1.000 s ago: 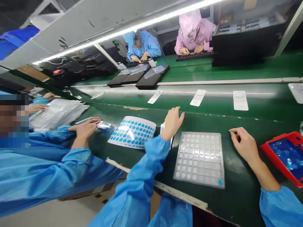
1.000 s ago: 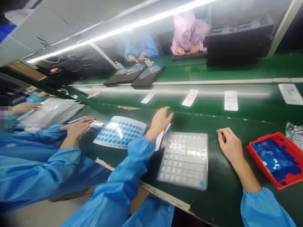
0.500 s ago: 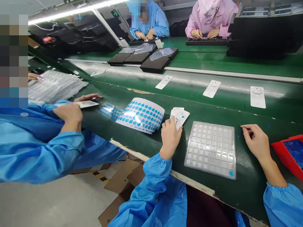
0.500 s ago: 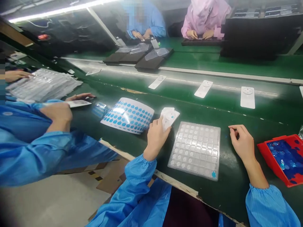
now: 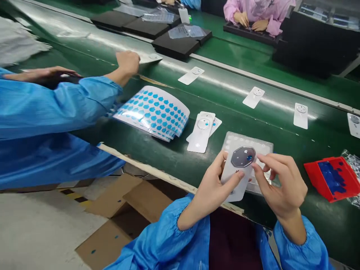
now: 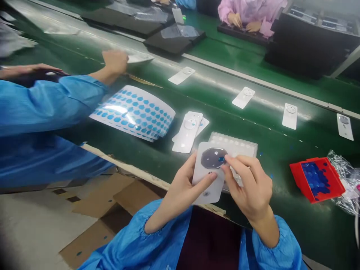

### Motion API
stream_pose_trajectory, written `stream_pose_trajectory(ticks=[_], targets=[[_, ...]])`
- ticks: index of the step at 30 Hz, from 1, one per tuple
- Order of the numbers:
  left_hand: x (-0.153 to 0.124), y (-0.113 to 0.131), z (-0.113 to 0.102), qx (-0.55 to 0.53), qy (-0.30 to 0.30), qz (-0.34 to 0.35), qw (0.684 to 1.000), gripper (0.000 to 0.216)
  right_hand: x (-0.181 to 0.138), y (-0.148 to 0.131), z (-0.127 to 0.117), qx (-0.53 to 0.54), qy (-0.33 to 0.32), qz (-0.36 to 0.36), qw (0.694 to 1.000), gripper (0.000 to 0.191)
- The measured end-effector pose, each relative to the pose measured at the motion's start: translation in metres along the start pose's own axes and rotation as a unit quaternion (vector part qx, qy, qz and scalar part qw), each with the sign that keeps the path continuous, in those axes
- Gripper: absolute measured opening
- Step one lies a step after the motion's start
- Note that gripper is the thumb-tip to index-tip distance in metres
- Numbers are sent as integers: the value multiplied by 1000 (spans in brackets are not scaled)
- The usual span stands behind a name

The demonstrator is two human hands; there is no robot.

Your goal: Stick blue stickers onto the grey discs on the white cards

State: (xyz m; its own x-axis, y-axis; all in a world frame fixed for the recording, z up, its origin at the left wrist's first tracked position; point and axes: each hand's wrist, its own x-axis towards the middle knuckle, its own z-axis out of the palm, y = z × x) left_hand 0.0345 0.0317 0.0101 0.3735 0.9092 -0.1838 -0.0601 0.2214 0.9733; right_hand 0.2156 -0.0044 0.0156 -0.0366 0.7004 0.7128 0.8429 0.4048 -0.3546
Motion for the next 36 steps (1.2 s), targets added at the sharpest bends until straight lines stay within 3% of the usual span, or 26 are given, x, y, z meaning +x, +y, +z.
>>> stream_pose_trajectory(ticks=[8,13,21,26,28,31,34,36], targets=[[-9,-5,-3,94,-45,96,990,29,5,0,-5,-13,-36,-8,999,27],[-14,-3,-4,125,-40,107,986,27,4,-1,-5,-53,-56,-56,995,22],[-17,-2,-2,71,-36,94,992,19,-8,8,-2,-112,7,-144,983,29],[-17,-2,3,75,-3,108,991,20,-10,7,-1,-117,1,-163,980,31],[-18,-7,5,103,15,130,986,26,-8,0,2,-77,-3,-104,992,24],[-19,-18,10,175,50,183,966,41,-5,-16,8,54,-26,90,994,15],[-19,-28,14,222,66,218,948,46,-5,-33,6,195,-55,266,943,16],[-18,-33,13,221,73,212,949,44,-8,-37,-2,243,-64,317,914,17]])
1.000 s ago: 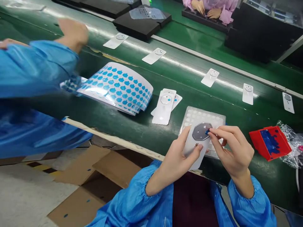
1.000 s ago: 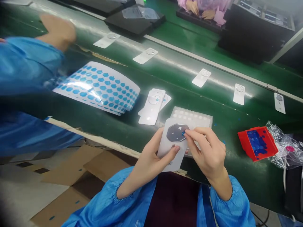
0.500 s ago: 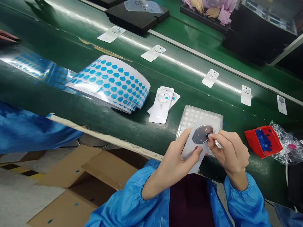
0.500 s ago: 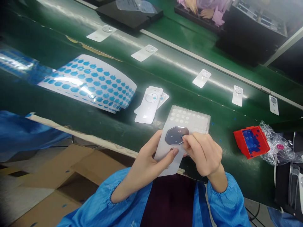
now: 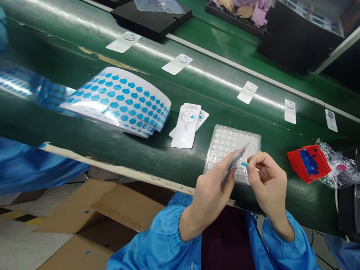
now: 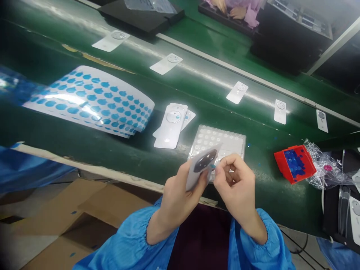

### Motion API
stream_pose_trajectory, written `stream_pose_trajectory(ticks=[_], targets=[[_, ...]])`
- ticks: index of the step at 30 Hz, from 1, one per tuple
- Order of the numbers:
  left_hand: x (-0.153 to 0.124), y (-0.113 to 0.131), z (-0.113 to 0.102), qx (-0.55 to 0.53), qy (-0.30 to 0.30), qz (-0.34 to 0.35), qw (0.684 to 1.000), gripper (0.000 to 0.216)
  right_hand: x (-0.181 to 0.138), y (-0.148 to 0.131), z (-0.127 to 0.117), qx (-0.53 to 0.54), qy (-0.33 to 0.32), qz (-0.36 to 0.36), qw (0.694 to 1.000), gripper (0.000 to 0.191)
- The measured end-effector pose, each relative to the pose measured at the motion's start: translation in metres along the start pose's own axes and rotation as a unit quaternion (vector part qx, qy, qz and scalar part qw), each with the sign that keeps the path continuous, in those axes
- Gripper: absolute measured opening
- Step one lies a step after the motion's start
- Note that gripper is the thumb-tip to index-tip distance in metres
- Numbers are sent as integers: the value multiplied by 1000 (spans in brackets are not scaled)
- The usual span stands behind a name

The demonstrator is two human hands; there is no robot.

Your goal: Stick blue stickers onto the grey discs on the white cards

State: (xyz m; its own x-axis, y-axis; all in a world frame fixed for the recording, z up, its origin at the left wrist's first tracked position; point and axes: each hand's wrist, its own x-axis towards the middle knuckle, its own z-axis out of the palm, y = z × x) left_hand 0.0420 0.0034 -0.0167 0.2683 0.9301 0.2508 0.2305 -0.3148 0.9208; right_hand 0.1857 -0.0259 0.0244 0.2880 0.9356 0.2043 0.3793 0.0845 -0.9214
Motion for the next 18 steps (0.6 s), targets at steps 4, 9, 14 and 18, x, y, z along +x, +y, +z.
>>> stream_pose_trajectory(ticks=[4,9,14,18], targets=[[4,-8,-7,-40,-7,-73,996,32,-5,14,-41,-51,87,8,995,17],[16,-6,-18,-141,-44,-204,968,28,0,73,-142,-371,369,12,852,14],[26,6,-24,-147,-26,-292,945,43,-7,120,-208,-517,247,78,816,34],[30,2,-29,-135,-8,-306,942,51,-11,124,-205,-525,189,82,826,41]])
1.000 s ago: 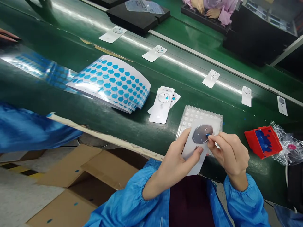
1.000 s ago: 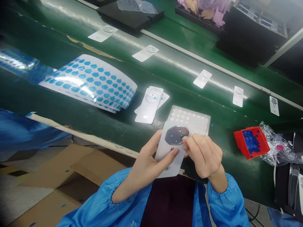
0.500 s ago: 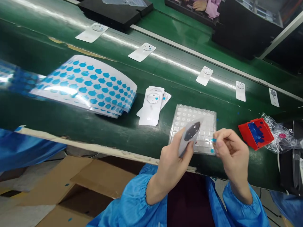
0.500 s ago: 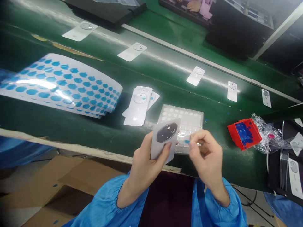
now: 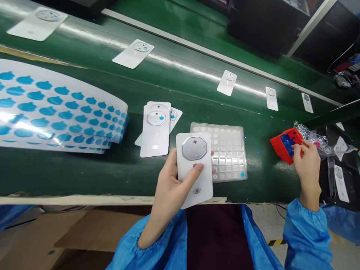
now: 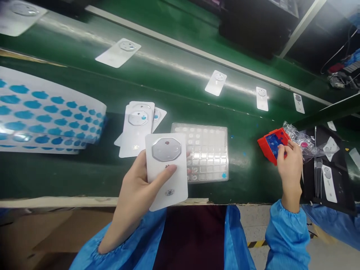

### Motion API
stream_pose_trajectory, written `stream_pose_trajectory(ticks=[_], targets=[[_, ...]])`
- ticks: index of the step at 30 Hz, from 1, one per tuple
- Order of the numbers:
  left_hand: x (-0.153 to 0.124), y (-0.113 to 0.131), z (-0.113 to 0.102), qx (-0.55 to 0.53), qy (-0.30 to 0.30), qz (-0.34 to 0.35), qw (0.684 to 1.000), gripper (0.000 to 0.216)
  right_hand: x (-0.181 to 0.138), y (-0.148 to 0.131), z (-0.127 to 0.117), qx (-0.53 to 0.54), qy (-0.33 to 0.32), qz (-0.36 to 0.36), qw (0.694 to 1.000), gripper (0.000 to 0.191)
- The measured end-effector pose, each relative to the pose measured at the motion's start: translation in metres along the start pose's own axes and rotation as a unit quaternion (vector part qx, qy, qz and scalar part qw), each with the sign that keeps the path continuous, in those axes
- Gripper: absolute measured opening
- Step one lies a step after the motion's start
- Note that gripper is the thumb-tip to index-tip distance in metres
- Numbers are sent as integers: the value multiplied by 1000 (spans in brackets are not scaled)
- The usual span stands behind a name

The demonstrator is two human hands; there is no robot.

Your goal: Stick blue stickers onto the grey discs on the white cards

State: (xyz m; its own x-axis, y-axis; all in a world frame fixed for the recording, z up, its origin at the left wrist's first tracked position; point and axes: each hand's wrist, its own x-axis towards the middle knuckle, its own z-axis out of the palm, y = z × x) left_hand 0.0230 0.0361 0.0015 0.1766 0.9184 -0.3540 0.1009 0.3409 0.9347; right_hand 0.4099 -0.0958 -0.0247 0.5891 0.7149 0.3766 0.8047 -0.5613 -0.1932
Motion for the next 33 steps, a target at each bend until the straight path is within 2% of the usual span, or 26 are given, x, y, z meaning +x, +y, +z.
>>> stream_pose_trajectory(ticks=[4,7,9,12,14,17,20,23,27,29,31,33], targets=[[4,-3,-5,-19,-8,1,1000,53,1,-33,-2,-40,7,-12,999,48],[4,-5,-5,-36,-19,2,999,51,4,-75,1,4,16,-89,996,38],[4,-7,-5,-28,-31,5,999,48,6,-109,7,97,-28,-162,982,31],[7,-11,-7,0,-44,20,999,41,7,-153,21,188,-137,-251,939,27],[9,-14,-9,24,-43,40,998,35,10,-172,32,175,-168,-283,928,24],[11,-18,-11,52,-33,76,995,28,16,-187,44,119,-190,-300,927,21],[13,-22,-11,43,-41,85,995,27,23,-193,51,99,-210,-288,929,15],[13,-27,-10,-10,-64,74,995,33,28,-197,51,109,-212,-277,931,12],[12,-28,-8,-27,-72,88,993,36,23,-205,36,152,-203,-269,929,15],[11,-26,-7,-10,-61,104,993,32,12,-210,25,234,-201,-231,923,13],[9,-23,-4,3,-41,125,991,28,-4,-217,13,366,-211,-152,893,11],[7,-23,0,2,-26,146,989,28,-20,-225,4,489,-232,-65,838,15]])
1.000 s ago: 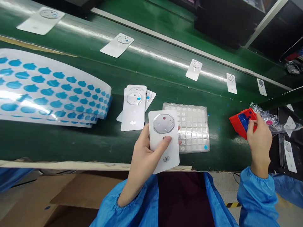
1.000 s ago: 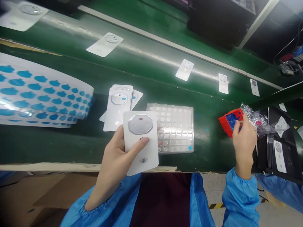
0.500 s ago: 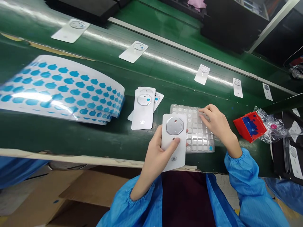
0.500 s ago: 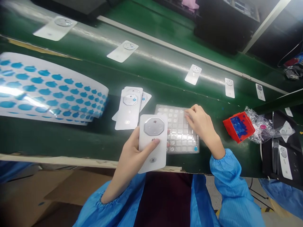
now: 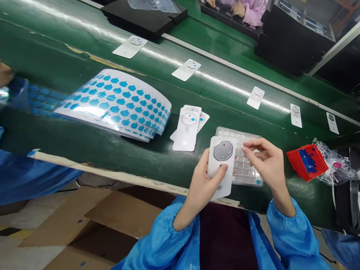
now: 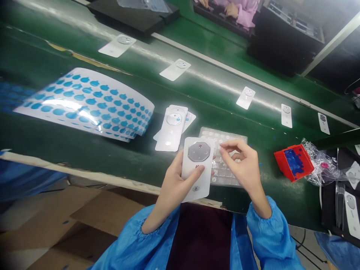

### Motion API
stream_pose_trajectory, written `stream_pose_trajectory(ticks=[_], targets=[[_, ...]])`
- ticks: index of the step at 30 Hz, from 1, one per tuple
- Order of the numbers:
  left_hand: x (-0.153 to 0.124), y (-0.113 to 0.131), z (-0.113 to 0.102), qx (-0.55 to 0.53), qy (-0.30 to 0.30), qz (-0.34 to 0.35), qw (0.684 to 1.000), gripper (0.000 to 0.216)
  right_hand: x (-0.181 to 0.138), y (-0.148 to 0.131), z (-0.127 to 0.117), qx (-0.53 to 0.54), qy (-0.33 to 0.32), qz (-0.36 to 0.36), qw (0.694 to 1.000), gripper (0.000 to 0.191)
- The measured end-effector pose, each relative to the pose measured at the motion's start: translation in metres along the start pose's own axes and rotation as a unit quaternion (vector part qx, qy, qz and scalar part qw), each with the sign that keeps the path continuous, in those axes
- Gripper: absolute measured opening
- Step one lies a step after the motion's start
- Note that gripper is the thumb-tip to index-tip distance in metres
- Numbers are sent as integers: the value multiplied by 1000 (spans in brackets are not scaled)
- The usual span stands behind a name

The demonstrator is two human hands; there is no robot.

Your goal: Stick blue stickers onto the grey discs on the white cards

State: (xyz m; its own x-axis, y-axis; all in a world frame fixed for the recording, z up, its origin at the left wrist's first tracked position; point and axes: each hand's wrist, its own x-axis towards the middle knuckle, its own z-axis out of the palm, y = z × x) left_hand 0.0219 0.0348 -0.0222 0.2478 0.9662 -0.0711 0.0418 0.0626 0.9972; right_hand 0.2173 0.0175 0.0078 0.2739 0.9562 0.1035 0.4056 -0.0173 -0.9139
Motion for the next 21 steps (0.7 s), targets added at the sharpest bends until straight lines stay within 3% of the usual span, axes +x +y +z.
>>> stream_pose_trajectory(ticks=[4,10,21], targets=[[-6,-1,6,6,26,41,999,26,-17,-11,19,141,12,55,988,23],[-15,4,6,59,67,83,993,28,-20,-15,28,208,24,107,972,22],[-19,1,12,111,90,142,979,32,-22,-21,38,244,33,77,966,14]])
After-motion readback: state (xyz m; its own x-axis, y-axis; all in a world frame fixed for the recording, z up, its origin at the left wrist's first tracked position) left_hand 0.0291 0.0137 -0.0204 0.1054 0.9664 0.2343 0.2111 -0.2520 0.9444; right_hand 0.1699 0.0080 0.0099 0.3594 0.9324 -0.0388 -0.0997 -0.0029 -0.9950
